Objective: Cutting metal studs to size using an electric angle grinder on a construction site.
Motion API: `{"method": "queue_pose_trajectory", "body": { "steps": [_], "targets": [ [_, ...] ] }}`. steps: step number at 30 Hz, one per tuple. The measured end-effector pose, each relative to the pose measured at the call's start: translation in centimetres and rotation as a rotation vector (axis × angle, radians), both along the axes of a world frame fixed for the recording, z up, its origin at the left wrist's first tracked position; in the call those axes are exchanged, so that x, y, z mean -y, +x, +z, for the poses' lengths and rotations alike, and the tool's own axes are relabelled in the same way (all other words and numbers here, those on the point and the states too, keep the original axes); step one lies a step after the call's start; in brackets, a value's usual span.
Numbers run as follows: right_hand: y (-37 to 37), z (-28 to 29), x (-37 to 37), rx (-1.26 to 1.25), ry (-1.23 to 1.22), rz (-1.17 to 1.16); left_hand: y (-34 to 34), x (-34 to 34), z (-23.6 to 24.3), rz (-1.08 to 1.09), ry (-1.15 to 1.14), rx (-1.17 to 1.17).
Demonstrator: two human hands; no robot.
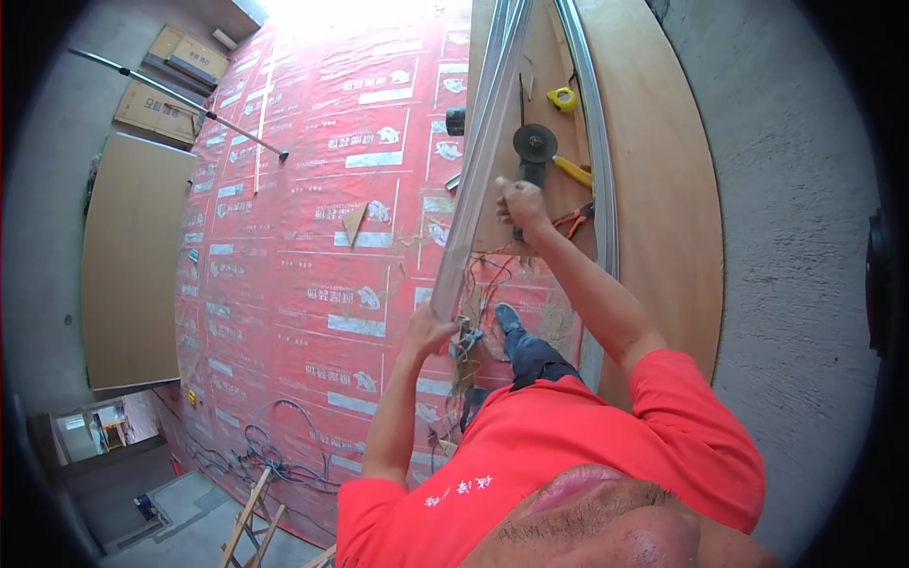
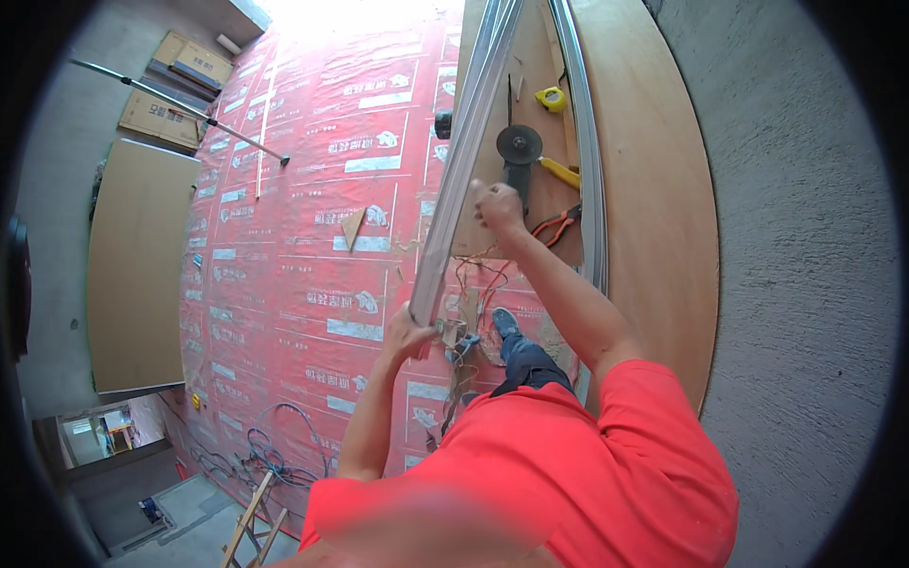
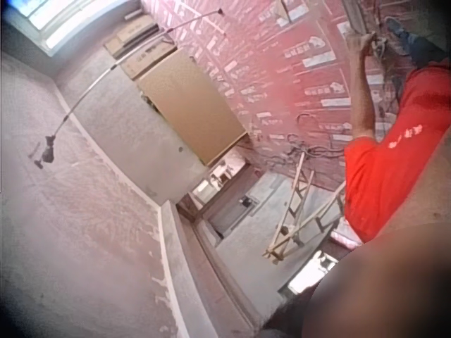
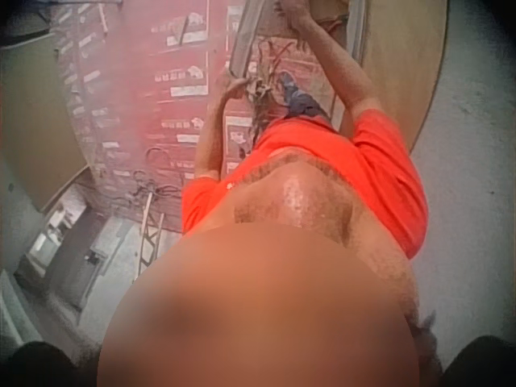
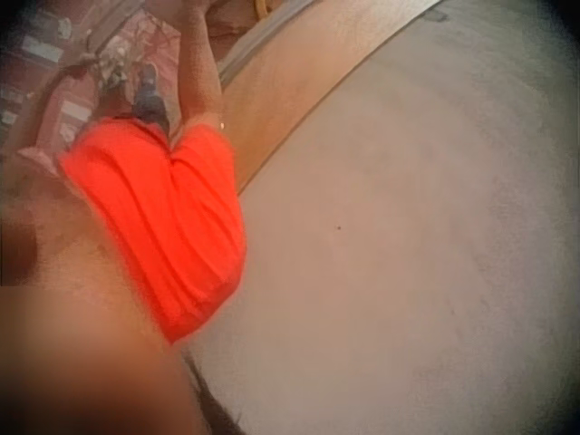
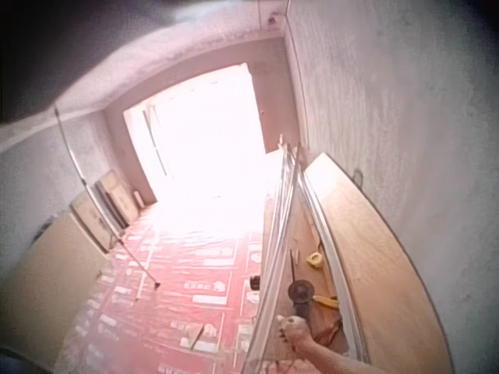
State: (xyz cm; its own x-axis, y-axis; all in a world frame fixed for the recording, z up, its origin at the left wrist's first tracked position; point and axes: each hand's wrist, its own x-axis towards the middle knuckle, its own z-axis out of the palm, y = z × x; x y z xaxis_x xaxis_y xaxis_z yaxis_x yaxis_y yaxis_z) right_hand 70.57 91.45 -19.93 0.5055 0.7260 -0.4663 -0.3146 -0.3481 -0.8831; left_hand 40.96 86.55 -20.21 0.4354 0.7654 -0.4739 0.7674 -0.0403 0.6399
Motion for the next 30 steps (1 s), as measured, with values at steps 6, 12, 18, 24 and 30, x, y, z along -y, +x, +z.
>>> {"method": "queue_pose_trajectory", "body": {
  "steps": [6,12,18,24,30],
  "targets": [
    [9.8,4.7,-7.7,0.019,0.077,-0.257,-9.1,6.4,11.9,0.105,0.296,-0.262],
    [11.1,8.3,-12.9,-0.594,0.209,-0.174,-21.6,18.5,18.9,0.11,0.776,-0.488],
    [10.3,8.5,-14.5,-0.775,0.621,0.126,-30.9,30.9,22.5,-0.059,1.185,-0.852],
    [6.7,7.2,-11.5,-0.574,0.497,0.122,-30.5,38.5,27.1,-0.121,0.978,-1.039],
    [-2.1,7.9,-6.9,-0.807,0.563,0.202,-43.3,48.3,16.1,0.056,1.284,-1.068]
  ]
}}
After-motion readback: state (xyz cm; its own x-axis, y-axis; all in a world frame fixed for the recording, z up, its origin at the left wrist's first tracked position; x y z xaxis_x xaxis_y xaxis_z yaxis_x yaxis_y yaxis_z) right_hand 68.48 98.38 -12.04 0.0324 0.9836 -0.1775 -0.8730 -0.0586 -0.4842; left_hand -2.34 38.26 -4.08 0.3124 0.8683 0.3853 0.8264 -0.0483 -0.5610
